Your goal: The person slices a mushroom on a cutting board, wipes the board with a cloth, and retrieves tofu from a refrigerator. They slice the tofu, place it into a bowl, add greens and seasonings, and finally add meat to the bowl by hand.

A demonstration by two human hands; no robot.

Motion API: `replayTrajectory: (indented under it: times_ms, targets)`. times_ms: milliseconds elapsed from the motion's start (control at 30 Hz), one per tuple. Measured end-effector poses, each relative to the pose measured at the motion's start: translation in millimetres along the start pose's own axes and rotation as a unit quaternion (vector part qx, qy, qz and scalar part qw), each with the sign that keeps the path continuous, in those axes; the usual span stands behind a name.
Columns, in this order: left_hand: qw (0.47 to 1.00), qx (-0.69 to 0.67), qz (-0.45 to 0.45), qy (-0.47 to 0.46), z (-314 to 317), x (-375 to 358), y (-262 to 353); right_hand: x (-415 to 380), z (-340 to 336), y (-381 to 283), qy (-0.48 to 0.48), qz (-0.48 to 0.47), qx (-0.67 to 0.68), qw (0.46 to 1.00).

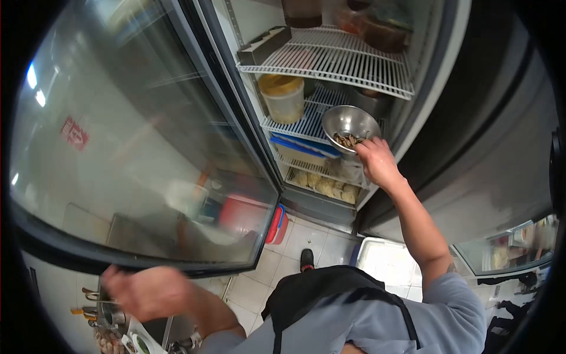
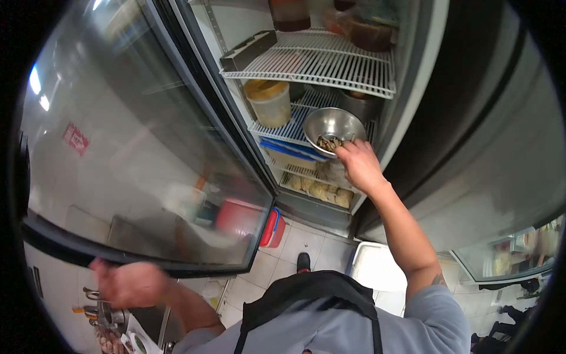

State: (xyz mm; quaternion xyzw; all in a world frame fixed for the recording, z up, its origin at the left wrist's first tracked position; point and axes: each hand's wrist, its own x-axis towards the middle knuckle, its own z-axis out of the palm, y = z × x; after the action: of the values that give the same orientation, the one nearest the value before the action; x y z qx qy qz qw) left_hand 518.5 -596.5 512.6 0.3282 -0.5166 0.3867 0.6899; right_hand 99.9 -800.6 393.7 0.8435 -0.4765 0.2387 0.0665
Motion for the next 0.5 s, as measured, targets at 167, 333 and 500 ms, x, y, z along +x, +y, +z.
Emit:
replayTrajectory:
  times_ms: [167, 333, 500]
  targets:
    - [0.887, -0.129, -0.124, -0.426, 198, -119, -12, 50, 53, 32, 0.006, 0.034, -0.003, 0.999]
    - [0.821, 0.096, -0.042, -0.561, 361, -170, -73, 61, 66, 40, -0.022, 0.06, -0.005, 0.998]
    - [0.766, -0.034, -0.168, -0.62, 387, -144, -100, 73, 30, 26, -0.034, 0.067, 0.095, 0.993]
